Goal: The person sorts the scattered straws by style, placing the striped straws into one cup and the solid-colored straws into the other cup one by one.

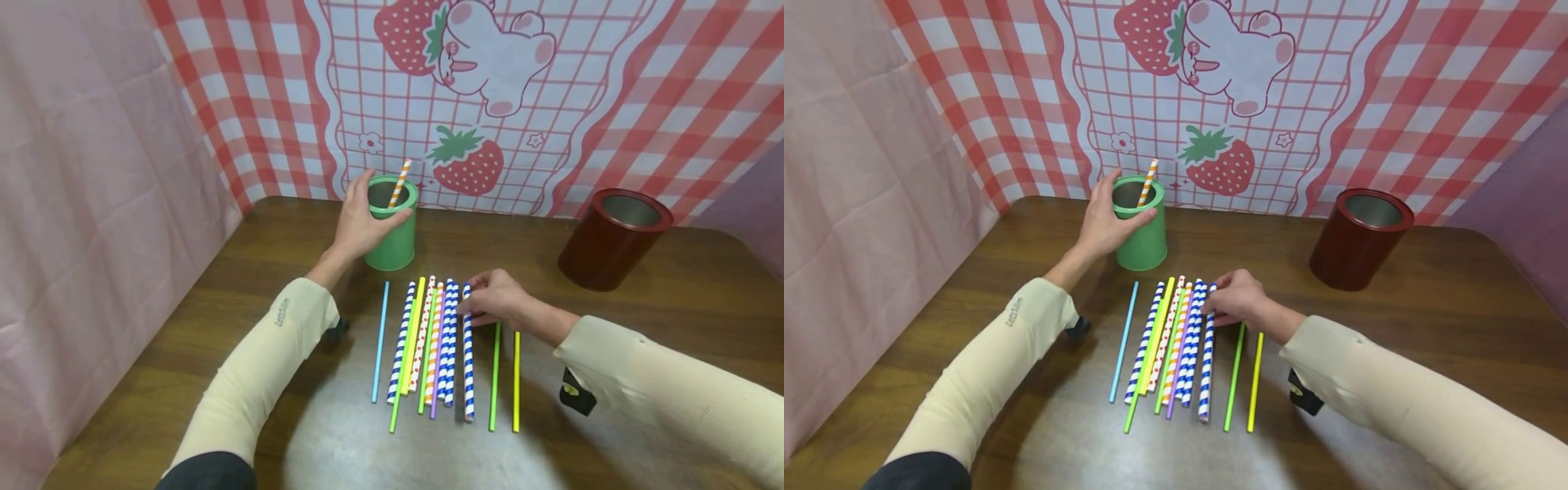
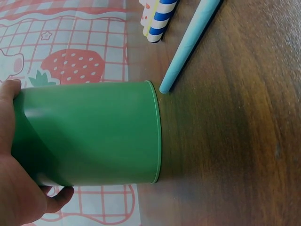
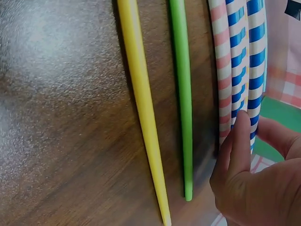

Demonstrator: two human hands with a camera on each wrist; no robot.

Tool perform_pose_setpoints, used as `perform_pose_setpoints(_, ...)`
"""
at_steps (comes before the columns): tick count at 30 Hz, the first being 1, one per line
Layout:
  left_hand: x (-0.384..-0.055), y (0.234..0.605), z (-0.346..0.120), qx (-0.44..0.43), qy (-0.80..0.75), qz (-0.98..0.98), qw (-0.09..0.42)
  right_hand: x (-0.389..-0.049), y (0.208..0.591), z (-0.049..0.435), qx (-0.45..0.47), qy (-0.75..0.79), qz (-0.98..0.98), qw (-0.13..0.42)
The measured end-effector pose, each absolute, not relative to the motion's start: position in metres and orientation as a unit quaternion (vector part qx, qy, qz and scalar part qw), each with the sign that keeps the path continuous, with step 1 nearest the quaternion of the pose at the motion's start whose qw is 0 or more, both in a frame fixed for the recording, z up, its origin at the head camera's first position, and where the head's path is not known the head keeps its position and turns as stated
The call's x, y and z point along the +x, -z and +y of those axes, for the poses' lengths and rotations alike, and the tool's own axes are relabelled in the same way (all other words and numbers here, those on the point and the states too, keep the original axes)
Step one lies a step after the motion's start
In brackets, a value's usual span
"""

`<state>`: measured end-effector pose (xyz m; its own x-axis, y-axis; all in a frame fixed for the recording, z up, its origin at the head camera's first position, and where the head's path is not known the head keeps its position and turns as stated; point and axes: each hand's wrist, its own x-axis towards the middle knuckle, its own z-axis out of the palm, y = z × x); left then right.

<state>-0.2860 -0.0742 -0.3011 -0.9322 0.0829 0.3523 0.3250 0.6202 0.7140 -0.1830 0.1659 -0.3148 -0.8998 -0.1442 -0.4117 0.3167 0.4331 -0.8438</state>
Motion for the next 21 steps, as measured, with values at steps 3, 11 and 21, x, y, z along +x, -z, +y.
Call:
perform_pose_setpoints(3,-0.285,0.301,-0.075,-0.113,0.418,-0.89,0.144,-0.184,0.314,0.165,0.049,0.54,0.811,0.221)
perform_pose_setpoints(11,-0.286,0.302,-0.075,-0.115,0.416,-0.89,0.148,-0.191,0.302,0.158,0.035,0.549,0.81,0.205)
perform_pose_setpoints(21,-0.286,0.301,-0.074,-0.113,0.414,-0.891,0.149,-0.204,0.275,0.143,0.037,0.584,0.791,0.179)
